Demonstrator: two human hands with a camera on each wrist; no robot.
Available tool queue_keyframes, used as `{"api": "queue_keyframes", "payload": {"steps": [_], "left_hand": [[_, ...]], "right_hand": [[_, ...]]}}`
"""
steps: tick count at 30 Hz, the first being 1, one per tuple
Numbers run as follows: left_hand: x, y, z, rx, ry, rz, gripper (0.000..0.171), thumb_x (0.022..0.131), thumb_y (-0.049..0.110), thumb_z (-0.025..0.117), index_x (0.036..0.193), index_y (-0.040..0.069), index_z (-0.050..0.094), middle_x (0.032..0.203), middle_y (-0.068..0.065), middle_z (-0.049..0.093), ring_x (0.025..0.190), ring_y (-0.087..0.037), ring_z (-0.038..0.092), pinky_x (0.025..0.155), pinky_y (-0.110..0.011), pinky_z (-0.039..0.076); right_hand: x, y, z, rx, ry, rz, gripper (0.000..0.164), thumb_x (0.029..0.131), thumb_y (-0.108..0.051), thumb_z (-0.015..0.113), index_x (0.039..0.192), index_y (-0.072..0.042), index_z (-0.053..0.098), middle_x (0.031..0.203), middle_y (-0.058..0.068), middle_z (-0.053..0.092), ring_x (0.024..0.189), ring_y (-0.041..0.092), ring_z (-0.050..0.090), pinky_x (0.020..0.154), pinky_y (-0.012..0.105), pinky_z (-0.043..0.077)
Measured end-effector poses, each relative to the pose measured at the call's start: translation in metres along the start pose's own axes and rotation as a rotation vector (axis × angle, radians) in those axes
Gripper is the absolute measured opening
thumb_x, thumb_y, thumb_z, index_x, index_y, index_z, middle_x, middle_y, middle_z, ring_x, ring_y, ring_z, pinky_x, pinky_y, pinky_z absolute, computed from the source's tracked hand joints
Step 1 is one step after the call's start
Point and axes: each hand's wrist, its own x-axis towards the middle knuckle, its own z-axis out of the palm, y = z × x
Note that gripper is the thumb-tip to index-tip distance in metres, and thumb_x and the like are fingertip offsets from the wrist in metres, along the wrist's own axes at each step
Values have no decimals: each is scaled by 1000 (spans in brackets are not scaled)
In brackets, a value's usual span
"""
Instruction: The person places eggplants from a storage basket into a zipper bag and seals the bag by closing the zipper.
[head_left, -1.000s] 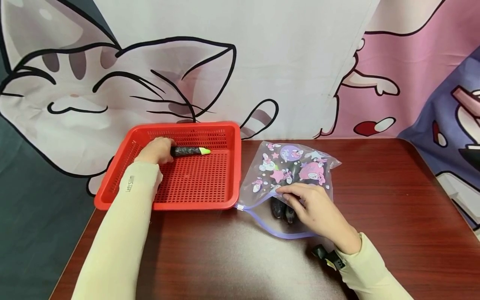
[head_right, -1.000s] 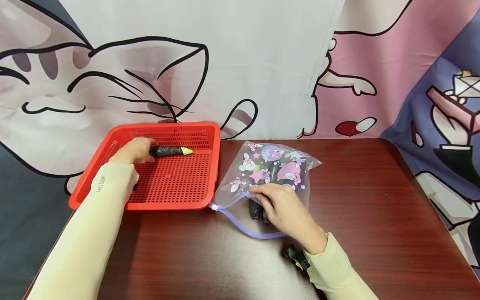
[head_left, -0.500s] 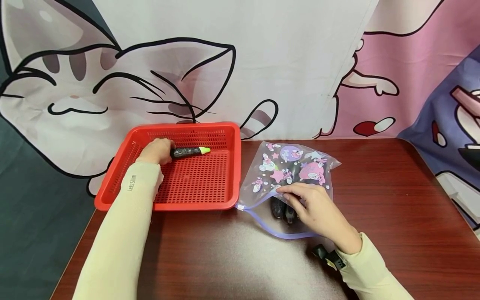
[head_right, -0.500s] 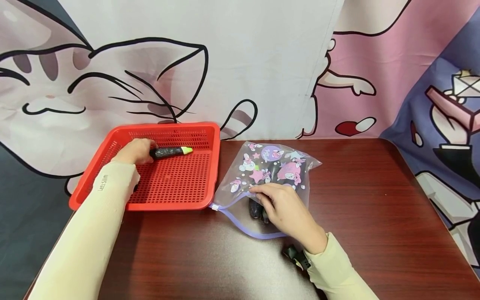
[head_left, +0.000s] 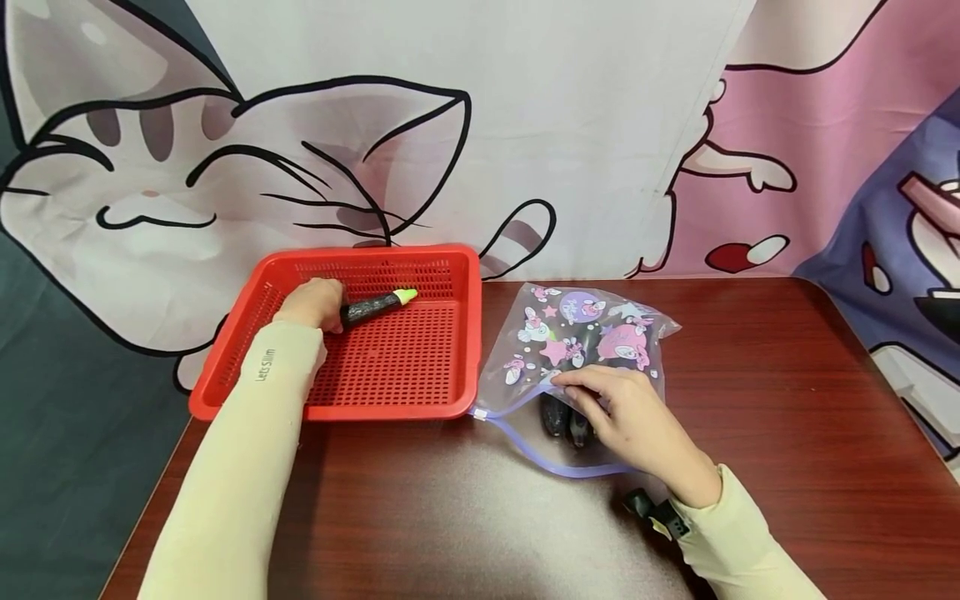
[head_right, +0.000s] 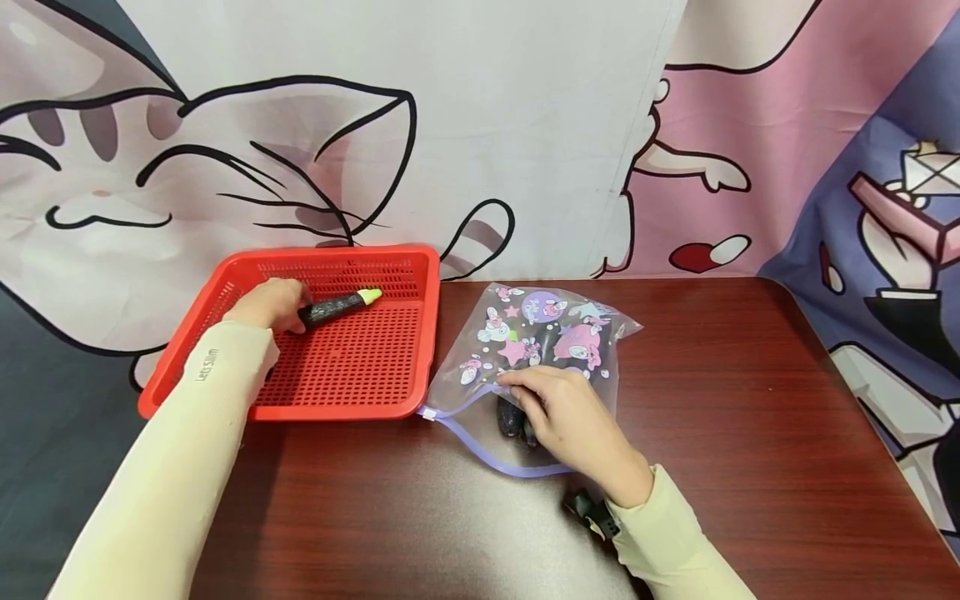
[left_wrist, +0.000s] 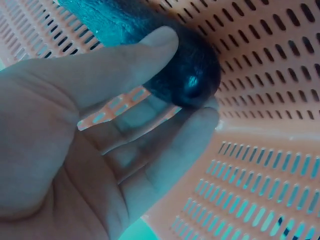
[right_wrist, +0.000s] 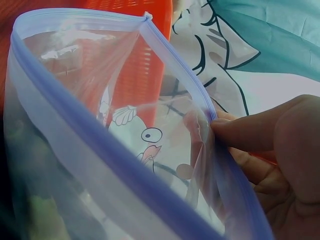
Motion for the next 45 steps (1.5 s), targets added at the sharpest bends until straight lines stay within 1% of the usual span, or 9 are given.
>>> {"api": "queue_keyframes", "payload": {"steps": [6,12,17,21,25,29,32,38,45], "left_hand": [[-2,8,-9,32,-20,21,26,77,3,83,98,-3,68,103,-25,66,89,-34,60,79,-51,53],[-4,19,-21,61,-48,-11,25,73,2,83,89,0,64,96,-21,64,85,-33,56,79,-50,51],[-13,29,-30,71,-48,-11,26,76,1,81,95,0,63,103,-23,61,87,-35,55,78,-49,51],[-22,36,-36,85,-38,-1,22,79,3,80,96,1,65,104,-22,61,88,-35,57,78,-50,52],[-32,44,-42,94,-17,18,17,79,3,80,90,3,67,96,-17,65,84,-33,58,79,-49,51],[-44,53,-47,97,27,41,17,78,2,80,89,4,67,91,-15,65,79,-31,57,76,-47,51],[-53,61,-51,85,55,50,17,78,0,78,90,4,67,88,-13,64,76,-30,56,72,-43,49],[-73,72,-57,58,92,55,14,79,-6,67,85,7,65,83,-11,61,72,-28,54,67,-39,45],[-95,78,-59,-5,138,61,12,81,-2,68,91,5,67,78,-10,61,73,-28,54,66,-39,45]], "right_hand": [[0,0,1,5,-3,-1,22,87,3,71,106,-8,76,99,-1,75,89,9,68,73,35,56],[0,0,0,1,-6,0,22,87,3,71,106,-8,76,99,-1,75,88,9,68,73,35,56],[1,0,1,-1,-5,-2,22,87,2,71,107,-8,76,99,-1,75,87,9,68,73,34,56],[0,1,1,-1,-1,-5,23,87,3,71,106,-8,76,99,-1,75,88,10,69,74,34,56],[0,1,1,-3,1,-8,23,87,3,72,106,-8,76,99,-1,75,89,10,69,74,35,56],[0,0,1,-3,0,-7,23,87,3,72,106,-8,76,99,0,75,88,10,69,74,35,56],[0,0,0,-3,-3,-2,23,87,3,71,106,-8,76,99,0,75,87,9,68,73,34,55],[-1,0,0,-2,-2,0,23,87,3,72,107,-7,76,99,0,75,87,9,68,73,34,55],[0,-1,1,-6,-6,-3,23,87,2,72,107,-9,76,99,-1,75,87,8,68,72,34,55]]}}
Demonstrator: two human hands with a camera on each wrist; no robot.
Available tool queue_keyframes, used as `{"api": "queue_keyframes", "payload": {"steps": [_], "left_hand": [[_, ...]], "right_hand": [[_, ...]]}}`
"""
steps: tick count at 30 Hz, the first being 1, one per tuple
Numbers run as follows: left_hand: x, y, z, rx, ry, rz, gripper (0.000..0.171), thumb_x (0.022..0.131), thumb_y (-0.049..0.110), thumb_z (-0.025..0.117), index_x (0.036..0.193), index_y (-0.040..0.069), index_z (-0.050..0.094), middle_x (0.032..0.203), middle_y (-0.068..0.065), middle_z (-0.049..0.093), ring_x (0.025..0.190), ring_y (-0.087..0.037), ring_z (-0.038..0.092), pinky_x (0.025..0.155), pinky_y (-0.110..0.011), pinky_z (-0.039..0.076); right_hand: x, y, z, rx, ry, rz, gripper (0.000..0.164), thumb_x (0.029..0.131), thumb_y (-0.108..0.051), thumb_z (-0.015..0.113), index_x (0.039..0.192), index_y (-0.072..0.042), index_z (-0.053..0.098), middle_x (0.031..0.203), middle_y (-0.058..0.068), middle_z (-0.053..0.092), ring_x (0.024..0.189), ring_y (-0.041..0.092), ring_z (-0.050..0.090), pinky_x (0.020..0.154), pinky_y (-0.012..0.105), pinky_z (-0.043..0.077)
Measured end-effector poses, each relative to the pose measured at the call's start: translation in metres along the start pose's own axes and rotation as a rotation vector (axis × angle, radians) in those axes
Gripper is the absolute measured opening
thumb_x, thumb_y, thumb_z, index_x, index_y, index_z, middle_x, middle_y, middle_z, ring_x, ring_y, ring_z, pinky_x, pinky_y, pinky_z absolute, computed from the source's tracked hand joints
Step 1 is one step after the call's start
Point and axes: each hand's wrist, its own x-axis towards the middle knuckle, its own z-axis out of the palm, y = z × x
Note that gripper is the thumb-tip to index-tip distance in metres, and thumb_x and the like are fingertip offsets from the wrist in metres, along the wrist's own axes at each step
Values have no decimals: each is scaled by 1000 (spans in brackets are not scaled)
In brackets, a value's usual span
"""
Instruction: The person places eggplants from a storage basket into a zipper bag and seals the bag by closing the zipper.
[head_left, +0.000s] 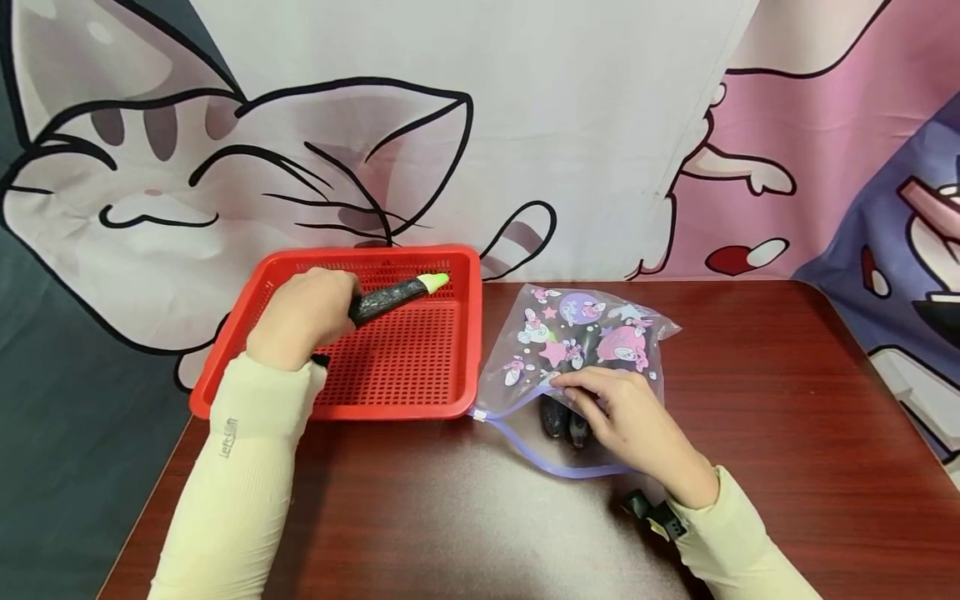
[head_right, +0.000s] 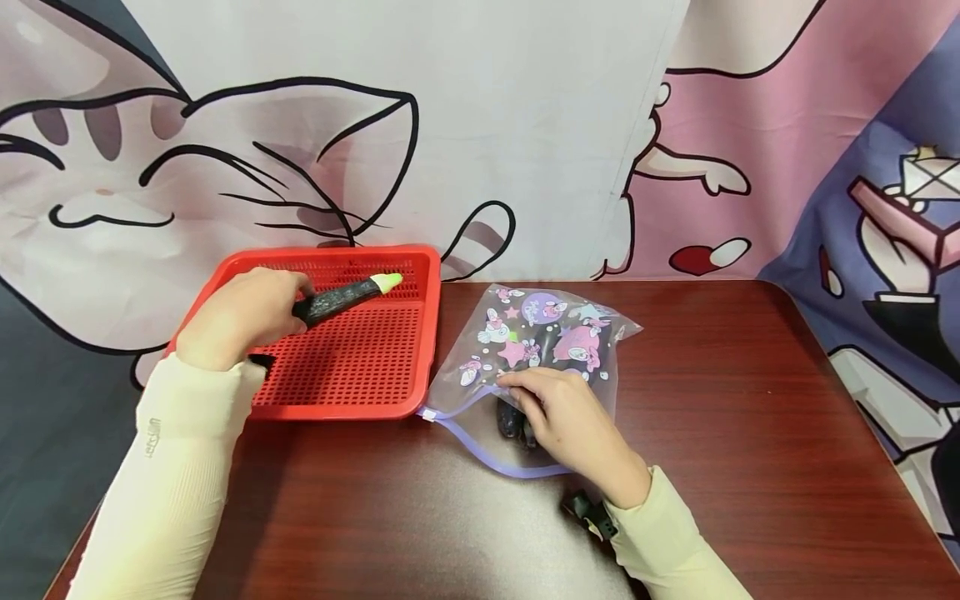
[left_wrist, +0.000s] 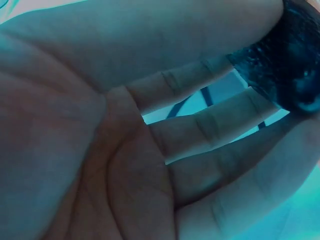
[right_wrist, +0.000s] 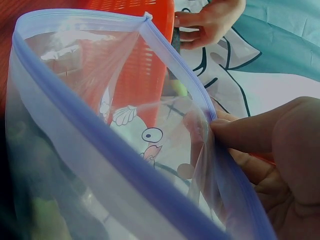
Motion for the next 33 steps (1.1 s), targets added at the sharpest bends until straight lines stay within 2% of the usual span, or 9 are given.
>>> {"api": "queue_keyframes", "payload": {"steps": [5,15,23,33], "left_hand": [[-10,2,2,-9,40,16,22,81,1,73,103,3,70,85,-10,64,76,-29,56,68,-43,47],[-25,9,6,-45,33,-23,36,87,11,74,121,3,64,95,-14,66,78,-30,58,70,-45,48],[-38,14,15,-89,69,-30,40,89,15,73,126,7,63,98,-14,66,74,-30,58,66,-44,47],[-55,22,26,-155,119,-33,44,89,19,74,129,7,61,106,-17,64,81,-31,58,67,-44,47]], "right_hand": [[0,0,0,-2,1,0,23,87,2,71,107,-9,76,99,-1,75,87,9,68,73,35,55],[0,0,0,1,-1,-2,21,88,2,71,107,-8,76,98,-1,75,88,9,68,73,35,56],[1,0,0,4,-3,-2,21,88,2,71,107,-8,76,98,-1,75,85,7,66,71,34,55],[0,0,1,4,0,-2,21,88,2,71,106,-8,76,97,-1,75,86,8,67,73,35,56]]}}
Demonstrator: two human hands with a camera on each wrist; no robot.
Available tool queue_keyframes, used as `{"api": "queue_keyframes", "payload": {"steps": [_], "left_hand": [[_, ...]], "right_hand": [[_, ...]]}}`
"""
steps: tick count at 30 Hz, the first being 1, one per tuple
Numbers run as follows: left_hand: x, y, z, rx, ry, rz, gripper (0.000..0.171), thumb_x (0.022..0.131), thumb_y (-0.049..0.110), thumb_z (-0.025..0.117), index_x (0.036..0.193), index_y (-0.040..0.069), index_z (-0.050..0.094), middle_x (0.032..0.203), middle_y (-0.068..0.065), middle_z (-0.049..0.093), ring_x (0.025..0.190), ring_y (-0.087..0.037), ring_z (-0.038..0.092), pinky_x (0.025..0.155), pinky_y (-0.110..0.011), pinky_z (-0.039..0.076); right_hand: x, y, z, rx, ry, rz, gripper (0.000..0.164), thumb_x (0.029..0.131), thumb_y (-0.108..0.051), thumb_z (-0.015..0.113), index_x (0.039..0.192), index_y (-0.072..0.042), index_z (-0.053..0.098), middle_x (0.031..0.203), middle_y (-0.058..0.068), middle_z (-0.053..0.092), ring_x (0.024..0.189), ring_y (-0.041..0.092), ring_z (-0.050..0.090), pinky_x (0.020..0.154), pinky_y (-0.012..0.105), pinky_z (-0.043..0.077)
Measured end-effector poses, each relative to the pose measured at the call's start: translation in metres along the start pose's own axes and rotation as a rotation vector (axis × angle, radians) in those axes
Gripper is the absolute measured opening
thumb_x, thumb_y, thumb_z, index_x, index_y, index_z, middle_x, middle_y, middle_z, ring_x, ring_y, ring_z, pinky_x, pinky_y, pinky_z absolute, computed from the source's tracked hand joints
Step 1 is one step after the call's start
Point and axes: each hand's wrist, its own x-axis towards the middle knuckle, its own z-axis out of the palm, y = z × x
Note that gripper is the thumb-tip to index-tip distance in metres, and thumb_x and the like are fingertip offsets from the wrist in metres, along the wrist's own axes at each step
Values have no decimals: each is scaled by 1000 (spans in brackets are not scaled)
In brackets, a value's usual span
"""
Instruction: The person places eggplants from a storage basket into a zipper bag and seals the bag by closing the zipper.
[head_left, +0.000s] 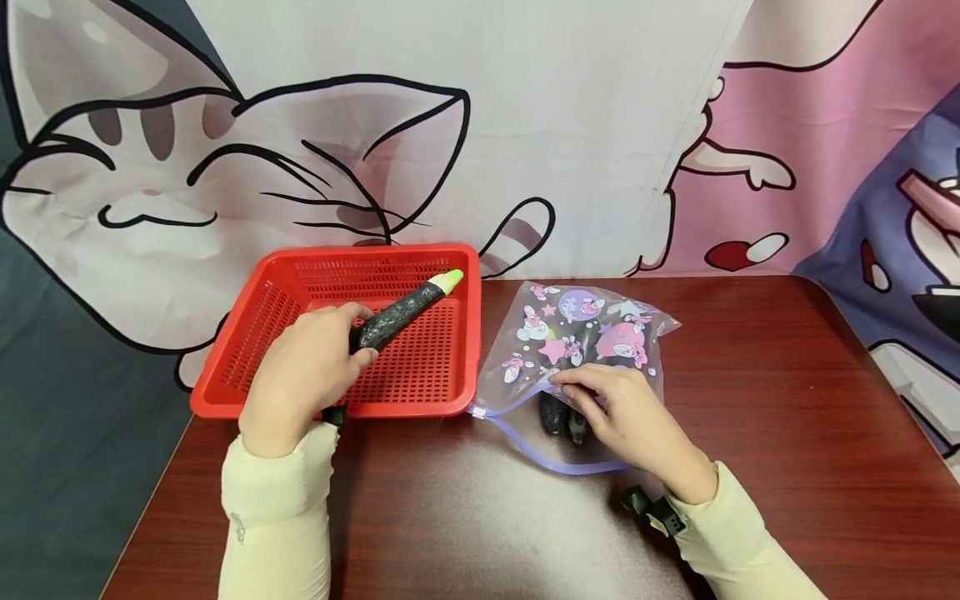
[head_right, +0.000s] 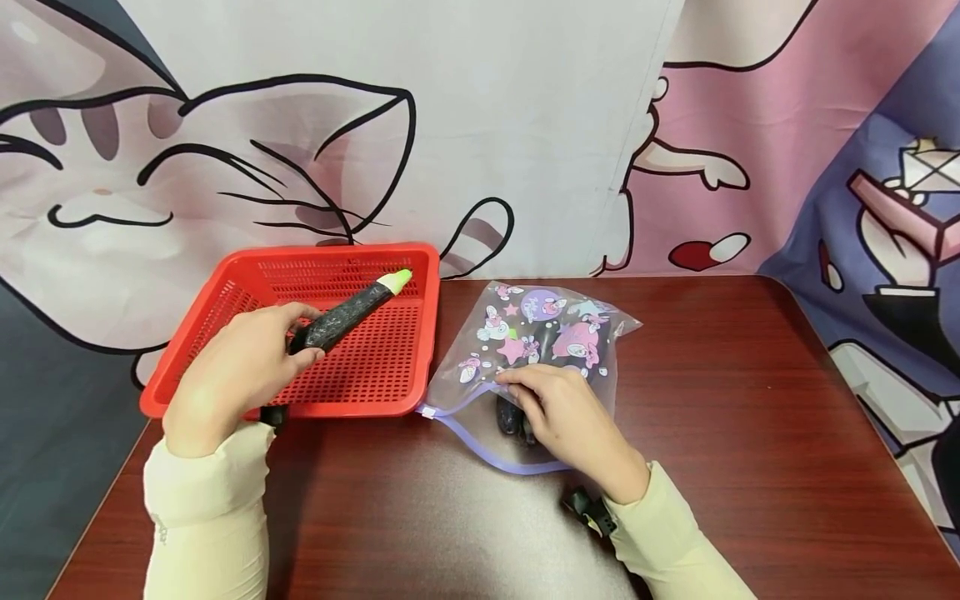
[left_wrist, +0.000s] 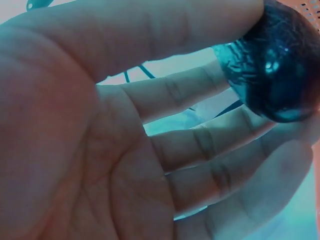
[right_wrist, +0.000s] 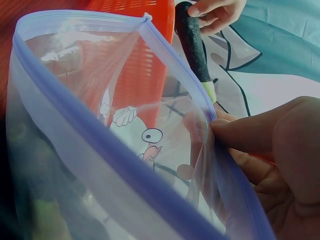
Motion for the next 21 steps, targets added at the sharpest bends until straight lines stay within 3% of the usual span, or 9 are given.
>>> {"api": "queue_keyframes", "payload": {"steps": [9,21], "left_hand": [[-17,6,8,-91,91,28,44,89,18,74,131,9,61,106,-14,66,86,-29,57,70,-45,47],[-41,22,15,-109,179,53,47,86,17,77,131,14,63,102,-7,64,78,-24,56,66,-41,45]], "right_hand": [[-1,0,1,0,5,1,21,88,2,72,106,-8,76,97,-1,75,87,9,68,73,34,56],[0,0,1,2,4,1,22,87,2,72,106,-8,76,98,-1,75,87,9,68,73,34,56]]}}
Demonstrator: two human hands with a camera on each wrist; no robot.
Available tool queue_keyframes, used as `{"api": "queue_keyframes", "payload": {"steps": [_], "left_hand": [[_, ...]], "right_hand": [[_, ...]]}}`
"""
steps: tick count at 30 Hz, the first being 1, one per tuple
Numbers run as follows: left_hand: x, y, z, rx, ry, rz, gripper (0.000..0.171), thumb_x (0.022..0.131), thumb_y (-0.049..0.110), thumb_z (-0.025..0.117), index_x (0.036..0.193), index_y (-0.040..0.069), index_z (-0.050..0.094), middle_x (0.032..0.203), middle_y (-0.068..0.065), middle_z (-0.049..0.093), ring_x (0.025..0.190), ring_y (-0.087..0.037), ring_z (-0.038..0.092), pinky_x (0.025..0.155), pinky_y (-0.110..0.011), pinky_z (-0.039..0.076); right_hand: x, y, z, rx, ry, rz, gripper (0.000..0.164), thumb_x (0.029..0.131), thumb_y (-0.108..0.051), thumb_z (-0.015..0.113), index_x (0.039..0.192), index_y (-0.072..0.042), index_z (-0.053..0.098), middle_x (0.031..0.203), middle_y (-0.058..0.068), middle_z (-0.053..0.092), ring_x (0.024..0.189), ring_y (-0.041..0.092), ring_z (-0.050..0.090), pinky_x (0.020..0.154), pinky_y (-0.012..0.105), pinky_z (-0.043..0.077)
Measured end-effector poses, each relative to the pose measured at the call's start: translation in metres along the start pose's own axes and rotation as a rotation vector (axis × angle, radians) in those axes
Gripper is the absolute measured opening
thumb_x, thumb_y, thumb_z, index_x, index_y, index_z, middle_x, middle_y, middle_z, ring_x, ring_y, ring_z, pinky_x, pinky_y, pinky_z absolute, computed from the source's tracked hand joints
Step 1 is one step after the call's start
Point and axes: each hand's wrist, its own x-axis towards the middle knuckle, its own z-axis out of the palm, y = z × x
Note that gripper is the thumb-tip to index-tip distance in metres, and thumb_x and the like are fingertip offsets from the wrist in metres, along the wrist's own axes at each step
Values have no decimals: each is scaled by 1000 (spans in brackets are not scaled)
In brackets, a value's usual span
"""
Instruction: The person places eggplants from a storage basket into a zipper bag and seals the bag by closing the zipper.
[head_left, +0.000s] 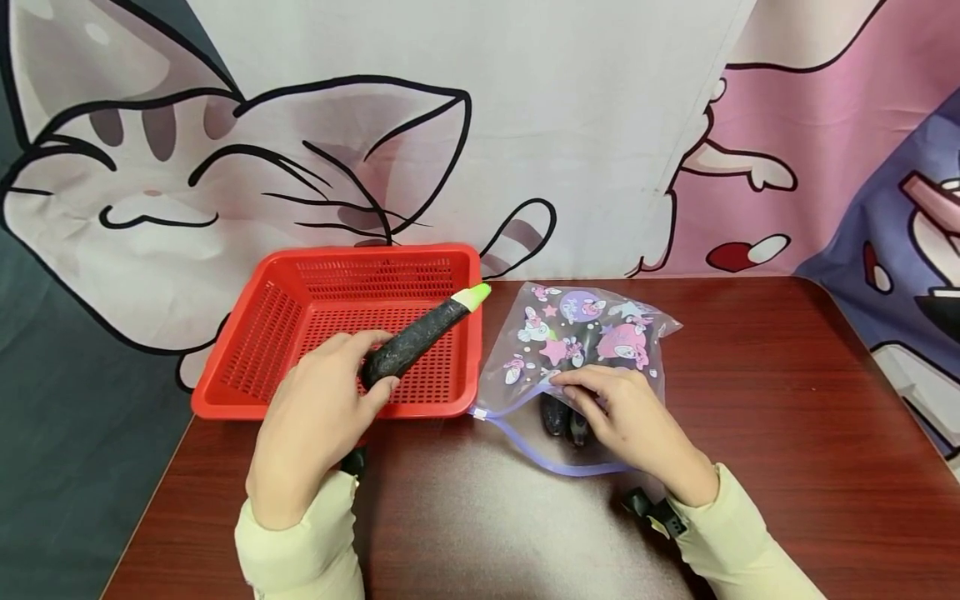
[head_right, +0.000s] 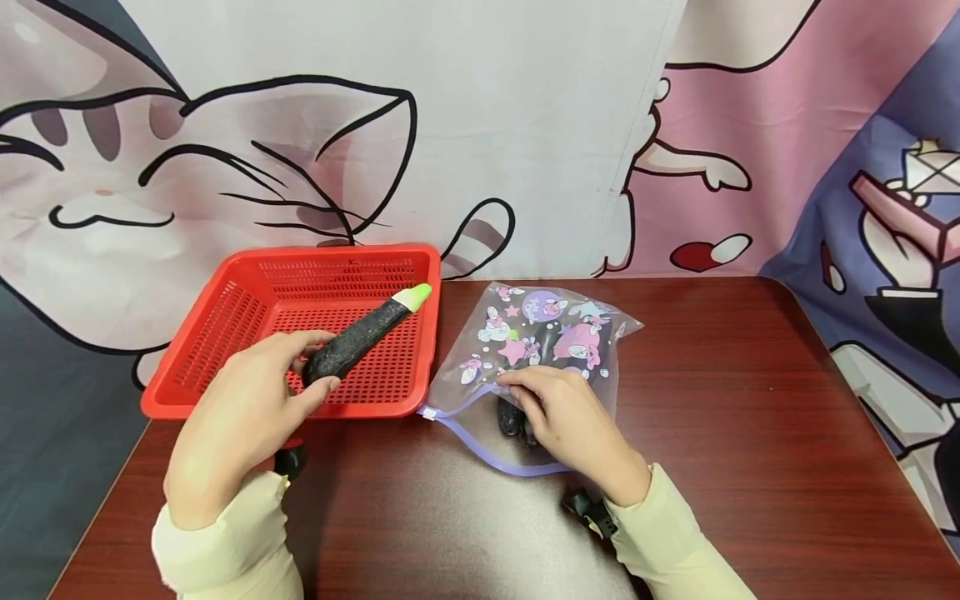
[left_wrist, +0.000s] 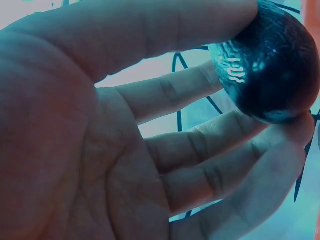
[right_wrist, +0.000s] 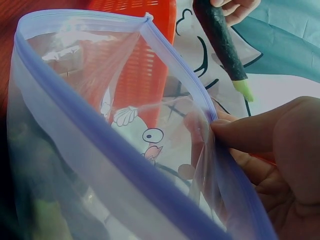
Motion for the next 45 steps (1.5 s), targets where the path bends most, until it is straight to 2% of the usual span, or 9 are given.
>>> {"api": "queue_keyframes", "payload": {"steps": [6,16,26,30,33,36,40,45], "left_hand": [[-7,5,5,-2,11,20,48,85,18,78,131,15,64,104,-5,65,78,-23,56,66,-42,47],[-16,17,10,3,33,130,45,81,18,84,123,20,68,96,1,62,67,-14,51,62,-36,44],[-24,25,15,-8,19,239,45,80,20,84,123,23,68,104,8,65,85,-11,62,70,-36,50],[-26,27,17,-5,15,266,45,79,20,85,121,23,69,102,9,65,83,-11,62,69,-35,50],[-27,30,19,-5,2,279,44,79,20,85,120,22,69,100,9,64,81,-10,61,69,-34,50],[-28,33,23,-4,-23,282,44,78,21,86,119,23,70,98,11,63,79,-9,60,68,-33,49],[-28,35,25,10,-58,284,44,78,22,87,118,23,70,97,10,63,77,-9,59,67,-33,49],[-29,38,29,41,-108,291,44,77,22,87,118,20,71,96,6,64,75,-11,60,65,-33,48]], "right_hand": [[0,0,0,-4,-1,1,22,88,2,72,107,-8,76,99,-1,75,87,9,68,73,35,56],[0,1,-1,-6,-2,7,23,88,2,71,108,-9,76,100,-1,75,89,9,68,74,35,56],[0,0,-2,-15,12,4,22,87,2,72,106,-8,76,100,0,75,89,11,69,74,36,56],[2,0,-3,-30,27,-6,16,87,2,72,99,-9,75,93,-2,73,79,7,64,67,32,53],[2,0,-3,-47,39,-9,14,87,3,71,93,-9,73,85,-6,69,70,5,55,62,27,47],[1,0,-4,-43,31,11,19,86,5,69,98,-9,74,88,-4,70,67,6,49,62,26,43],[1,1,-7,-14,22,34,29,85,8,67,108,-8,76,100,1,75,73,7,54,67,22,43],[2,1,-9,-3,34,29,25,87,5,71,107,-8,76,99,-1,75,80,6,61,71,17,43]]}}
